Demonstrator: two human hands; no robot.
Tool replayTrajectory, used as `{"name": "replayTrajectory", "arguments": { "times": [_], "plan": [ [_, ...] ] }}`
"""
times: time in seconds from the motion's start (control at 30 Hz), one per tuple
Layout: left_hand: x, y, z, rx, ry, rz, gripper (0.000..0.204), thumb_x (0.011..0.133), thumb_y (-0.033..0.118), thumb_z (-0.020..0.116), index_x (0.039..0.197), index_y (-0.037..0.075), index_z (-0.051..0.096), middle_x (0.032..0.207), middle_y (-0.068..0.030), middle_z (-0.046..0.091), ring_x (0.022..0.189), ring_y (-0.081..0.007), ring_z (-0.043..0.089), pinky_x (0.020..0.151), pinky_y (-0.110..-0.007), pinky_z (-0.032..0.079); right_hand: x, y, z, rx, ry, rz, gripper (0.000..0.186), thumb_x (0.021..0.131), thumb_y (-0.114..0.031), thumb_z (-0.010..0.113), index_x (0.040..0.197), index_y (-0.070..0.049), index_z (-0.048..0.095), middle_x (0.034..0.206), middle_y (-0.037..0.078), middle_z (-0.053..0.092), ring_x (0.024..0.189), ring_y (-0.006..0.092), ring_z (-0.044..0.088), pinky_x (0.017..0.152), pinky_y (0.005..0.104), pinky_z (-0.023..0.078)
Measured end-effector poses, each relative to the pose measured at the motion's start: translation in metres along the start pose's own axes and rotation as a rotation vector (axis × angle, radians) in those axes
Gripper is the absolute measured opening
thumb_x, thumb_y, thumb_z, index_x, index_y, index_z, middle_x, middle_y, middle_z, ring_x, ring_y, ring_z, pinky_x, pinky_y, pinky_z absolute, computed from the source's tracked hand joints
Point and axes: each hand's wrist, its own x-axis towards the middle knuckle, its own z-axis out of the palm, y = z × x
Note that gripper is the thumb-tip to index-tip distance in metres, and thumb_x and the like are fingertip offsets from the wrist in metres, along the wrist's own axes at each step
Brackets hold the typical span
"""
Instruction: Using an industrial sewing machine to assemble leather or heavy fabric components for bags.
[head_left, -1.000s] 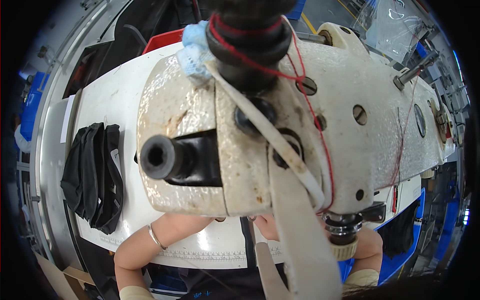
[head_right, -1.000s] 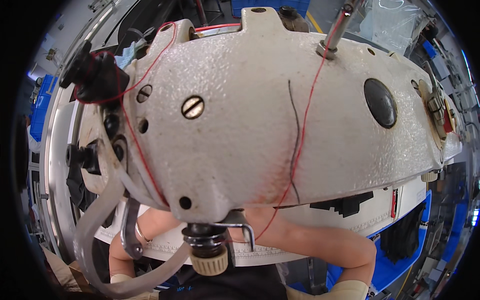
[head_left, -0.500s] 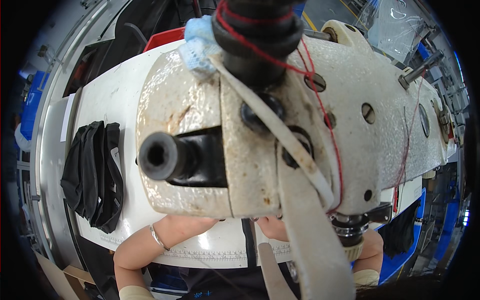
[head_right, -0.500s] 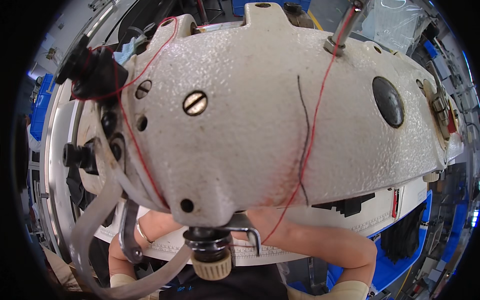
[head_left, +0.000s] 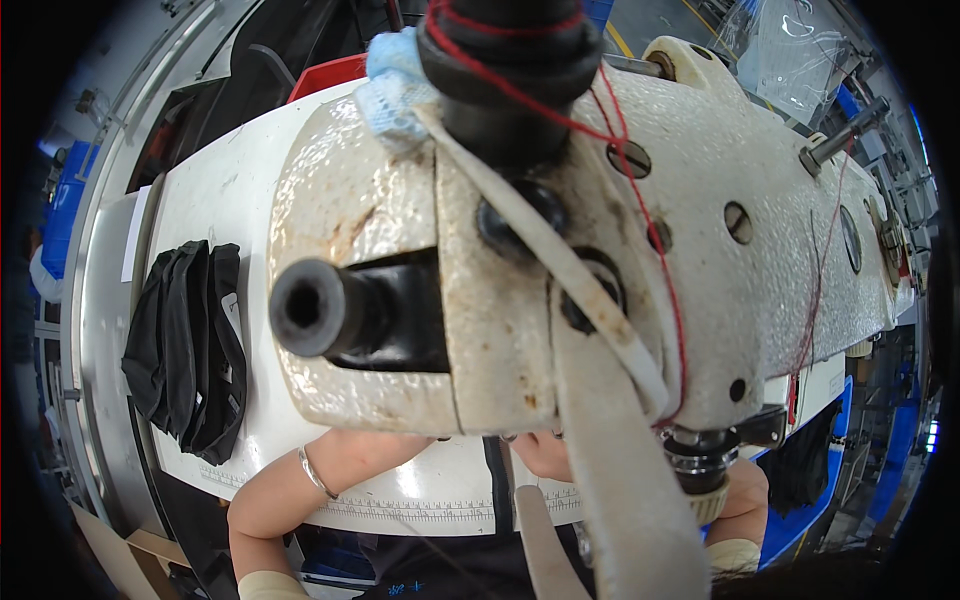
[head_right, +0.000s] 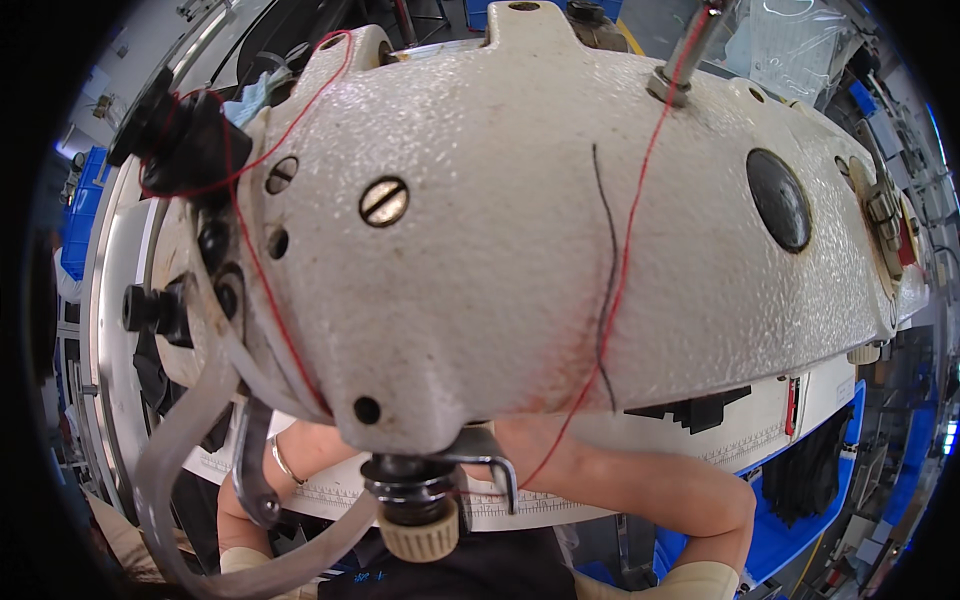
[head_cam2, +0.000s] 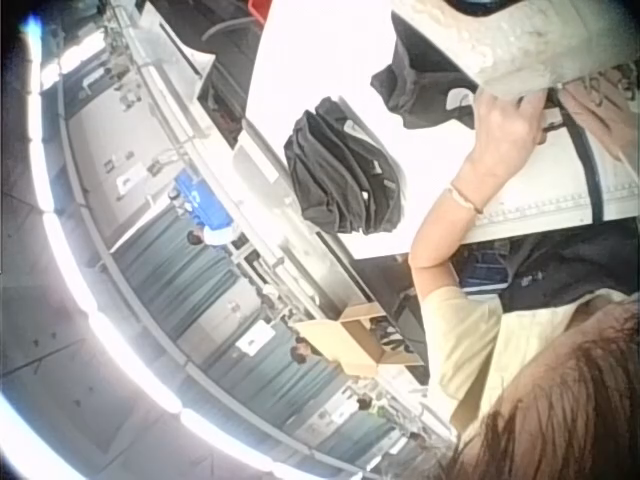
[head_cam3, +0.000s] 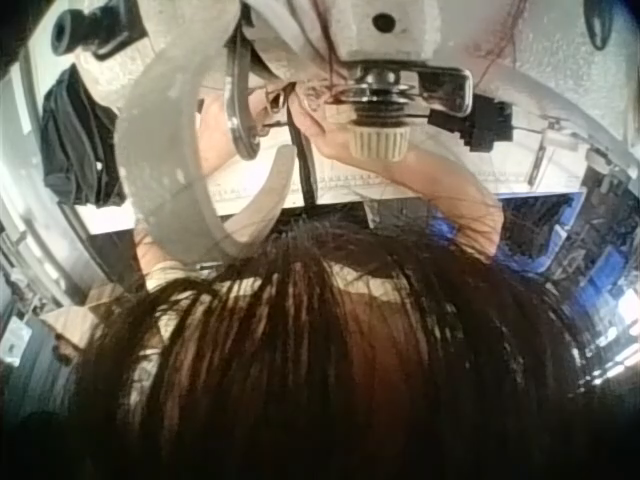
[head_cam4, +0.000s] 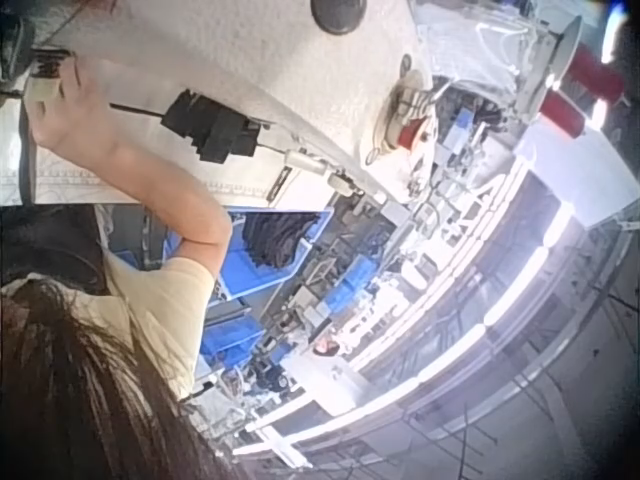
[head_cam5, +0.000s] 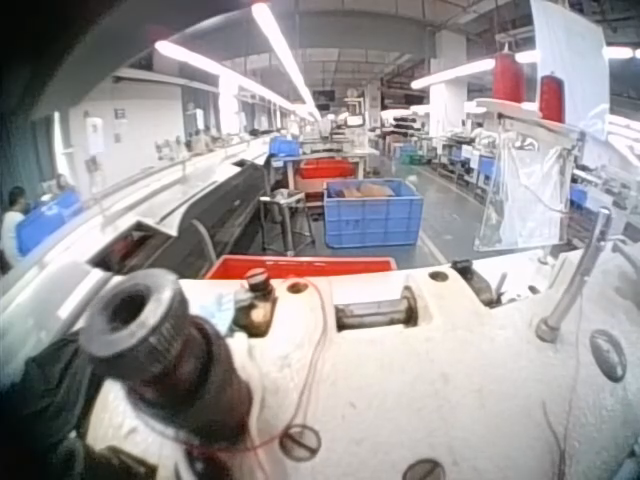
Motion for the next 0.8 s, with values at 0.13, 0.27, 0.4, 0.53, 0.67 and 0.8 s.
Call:
{"name": "replayTrajectory", "arguments": {
  "times": [0.13, 0.27, 0.4, 0.53, 0.67, 0.8],
  "plan": [
    [-0.001, -0.002, 0.000, -0.044, -0.044, 0.001, 0.035, 0.084, 0.016, 0.053, 0.119, 0.013, 0.058, 0.118, -0.0089, 0.059, 0.108, -0.0261, 0.056, 0.094, -0.038, 0.043, 0.001, -0.002, -0.001, 0.000, -0.029, 0.005, 0.031, 0.069, -0.016, 0.058, 0.091, 0.005, 0.062, 0.090, 0.019, 0.058, 0.087, 0.0338, 0.053, 0.075, 0.0460, 0.048],
    [-0.002, -0.004, 0.001, -0.092, -0.095, 0.001, 0.036, 0.083, 0.015, 0.054, 0.118, 0.013, 0.058, 0.117, -0.0089, 0.059, 0.108, -0.0261, 0.056, 0.094, -0.038, 0.044, 0.003, 0.001, -0.006, -0.010, -0.069, -0.008, 0.031, 0.073, -0.016, 0.058, 0.096, 0.004, 0.062, 0.092, 0.013, 0.058, 0.086, 0.0280, 0.053, 0.077, 0.0420, 0.048],
    [0.000, -0.003, 0.001, -0.080, -0.079, 0.025, 0.036, 0.082, 0.013, 0.054, 0.119, 0.012, 0.057, 0.116, -0.0093, 0.059, 0.108, -0.0265, 0.056, 0.094, -0.038, 0.044, 0.005, 0.005, -0.019, -0.031, -0.149, -0.019, 0.032, 0.077, -0.016, 0.057, 0.102, 0.004, 0.062, 0.093, 0.008, 0.058, 0.086, 0.0222, 0.052, 0.080, 0.0381, 0.048],
    [0.002, 0.002, 0.001, 0.027, 0.042, 0.108, 0.039, 0.080, 0.007, 0.053, 0.119, 0.007, 0.056, 0.115, -0.0109, 0.059, 0.107, -0.0283, 0.057, 0.095, -0.037, 0.044, 0.013, 0.012, -0.025, -0.058, -0.193, -0.057, 0.033, 0.081, -0.016, 0.057, 0.108, 0.003, 0.062, 0.095, 0.002, 0.057, 0.086, 0.0164, 0.051, 0.082, 0.0341, 0.049],
    [0.005, 0.009, 0.001, 0.046, 0.059, 0.099, 0.037, 0.076, 0.005, 0.055, 0.113, 0.003, 0.059, 0.109, -0.0133, 0.060, 0.105, -0.0279, 0.058, 0.092, -0.037, 0.047, 0.021, 0.021, -0.020, -0.098, -0.057, -0.130, 0.028, 0.080, -0.016, 0.057, 0.101, 0.002, 0.064, 0.093, 0.001, 0.057, 0.084, 0.0142, 0.052, 0.079, 0.0327, 0.048],
    [0.008, 0.016, 0.000, -0.075, 0.190, 0.042, 0.033, 0.069, 0.004, 0.060, 0.101, 0.001, 0.065, 0.097, -0.0147, 0.063, 0.093, -0.0282, 0.062, 0.082, -0.039, 0.050, 0.021, 0.019, -0.024, -0.012, -0.104, -0.145, 0.030, 0.086, -0.016, 0.055, 0.113, -0.003, 0.055, 0.111, 0.007, 0.053, 0.101, 0.0164, 0.051, 0.090, 0.0333, 0.043]
  ]
}}
